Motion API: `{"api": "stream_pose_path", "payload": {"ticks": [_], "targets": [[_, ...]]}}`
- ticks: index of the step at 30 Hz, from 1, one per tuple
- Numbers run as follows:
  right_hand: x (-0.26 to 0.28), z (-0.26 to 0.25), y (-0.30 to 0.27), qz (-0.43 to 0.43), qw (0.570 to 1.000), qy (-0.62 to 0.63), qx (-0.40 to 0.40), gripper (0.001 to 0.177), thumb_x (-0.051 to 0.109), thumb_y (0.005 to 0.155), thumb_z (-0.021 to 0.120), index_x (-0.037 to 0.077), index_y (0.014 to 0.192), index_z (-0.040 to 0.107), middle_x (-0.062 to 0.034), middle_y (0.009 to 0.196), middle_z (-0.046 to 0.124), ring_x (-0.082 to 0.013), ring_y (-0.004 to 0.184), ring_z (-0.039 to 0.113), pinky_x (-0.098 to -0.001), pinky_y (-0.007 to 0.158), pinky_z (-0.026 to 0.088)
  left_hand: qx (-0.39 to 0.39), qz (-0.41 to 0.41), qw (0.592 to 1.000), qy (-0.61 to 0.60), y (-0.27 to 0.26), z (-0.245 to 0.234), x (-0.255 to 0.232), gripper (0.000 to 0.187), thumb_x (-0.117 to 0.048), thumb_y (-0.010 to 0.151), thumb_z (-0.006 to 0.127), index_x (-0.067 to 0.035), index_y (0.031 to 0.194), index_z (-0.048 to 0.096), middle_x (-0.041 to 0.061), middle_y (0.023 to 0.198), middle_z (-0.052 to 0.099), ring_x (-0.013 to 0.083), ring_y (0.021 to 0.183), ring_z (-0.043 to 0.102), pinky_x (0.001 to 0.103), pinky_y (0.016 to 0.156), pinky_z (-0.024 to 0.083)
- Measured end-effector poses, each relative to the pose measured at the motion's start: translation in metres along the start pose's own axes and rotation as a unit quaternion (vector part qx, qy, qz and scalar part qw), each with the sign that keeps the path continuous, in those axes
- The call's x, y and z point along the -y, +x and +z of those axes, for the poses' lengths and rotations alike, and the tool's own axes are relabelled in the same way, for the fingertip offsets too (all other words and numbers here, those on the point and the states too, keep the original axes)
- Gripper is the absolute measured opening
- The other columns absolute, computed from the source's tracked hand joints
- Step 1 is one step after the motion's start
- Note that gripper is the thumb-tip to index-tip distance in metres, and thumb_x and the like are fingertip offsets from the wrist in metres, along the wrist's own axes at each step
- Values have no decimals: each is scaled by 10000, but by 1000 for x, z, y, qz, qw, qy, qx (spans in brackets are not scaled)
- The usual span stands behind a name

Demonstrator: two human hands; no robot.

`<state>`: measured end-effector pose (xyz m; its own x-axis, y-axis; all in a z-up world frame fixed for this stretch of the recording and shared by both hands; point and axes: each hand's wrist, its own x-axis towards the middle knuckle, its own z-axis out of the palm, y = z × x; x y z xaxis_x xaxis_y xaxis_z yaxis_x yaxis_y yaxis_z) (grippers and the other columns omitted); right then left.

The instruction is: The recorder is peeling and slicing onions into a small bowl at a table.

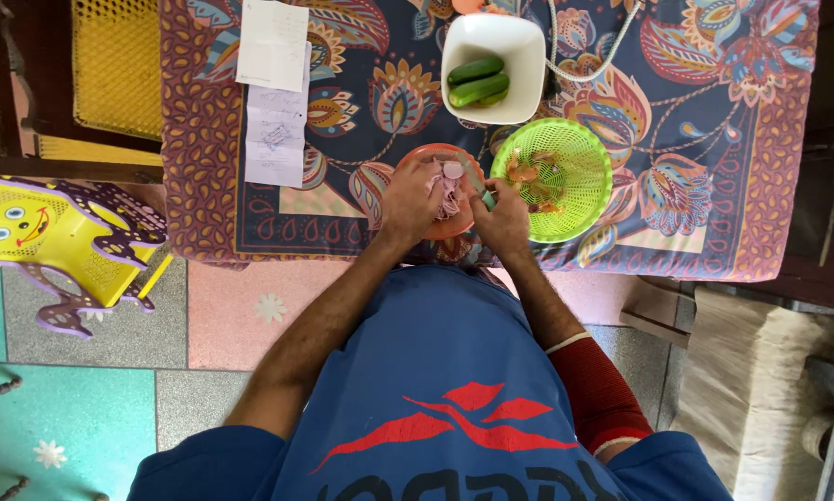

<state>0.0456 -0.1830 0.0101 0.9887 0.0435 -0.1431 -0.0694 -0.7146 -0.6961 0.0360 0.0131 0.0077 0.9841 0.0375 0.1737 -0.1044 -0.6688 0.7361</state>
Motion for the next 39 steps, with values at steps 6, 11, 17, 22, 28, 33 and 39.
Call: {"api": "stream_pose_path", "payload": {"ticks": [6, 11, 17, 22, 28, 33, 39], "targets": [[3, -8, -1, 98, 991, 74, 47, 253, 268, 948, 704, 32, 1037, 714, -95, 691, 675, -174, 493, 650, -375, 527, 540, 95, 0, 992, 77, 21, 54, 29, 417, -297, 966, 685, -54, 1302, 641, 142, 1289, 603, 341, 1204, 588, 447, 994, 524], [18, -20, -4, 120, 983, 123, 60, 264, 258, 932, 709, 24, 1051, 696, -68, 675, 667, -145, 476, 636, -345, 473, 535, 141, -3, 982, 126, 25, 62, 33, 380, -342, 960, 713, -68, 1216, 647, 145, 1294, 583, 337, 1218, 568, 445, 987, 524], [15, -18, -4, 120, 983, 128, 59, 265, 249, 925, 716, 19, 1056, 696, -69, 683, 680, -135, 476, 640, -334, 477, 538, 174, 3, 981, 88, 22, 53, 27, 327, -281, 866, 743, -115, 1137, 665, 82, 1204, 647, 310, 1151, 619, 463, 895, 555], [11, -17, 0, 137, 978, 141, 69, 266, 233, 930, 700, 21, 1089, 695, -75, 722, 691, -134, 502, 633, -330, 486, 537, 150, 31, 987, 47, 19, 53, 32, 272, -207, 852, 766, -128, 1101, 688, 84, 1058, 716, 333, 1016, 674, 510, 860, 542], [2, -8, 8, 92, 962, 248, 74, 333, 225, 1000, 656, 17, 1260, 662, 11, 871, 758, -27, 720, 701, -232, 547, 564, 105, -10, 978, -181, 16, 6, 5, 260, -187, 882, 816, -44, 1055, 685, 93, 1006, 699, 236, 922, 707, 381, 809, 593], [19, -10, 10, 60, 918, 365, 143, 356, 108, 1002, 709, 23, 1347, 686, 19, 941, 716, -29, 673, 604, -193, 575, 488, 23, 6, 943, -333, 8, -11, -6, 191, -104, 929, 805, -55, 1075, 691, 80, 1132, 699, 181, 1050, 707, 306, 858, 611], [38, -18, 14, 75, 855, 487, 161, 322, 73, 1005, 683, 41, 1325, 667, -1, 1002, 727, -31, 671, 602, -194, 563, 476, 66, -48, 893, -443, 10, -40, -31, 314, -88, 976, 742, -16, 1265, 643, 78, 1236, 677, 151, 1103, 690, 284, 952, 607]]}}
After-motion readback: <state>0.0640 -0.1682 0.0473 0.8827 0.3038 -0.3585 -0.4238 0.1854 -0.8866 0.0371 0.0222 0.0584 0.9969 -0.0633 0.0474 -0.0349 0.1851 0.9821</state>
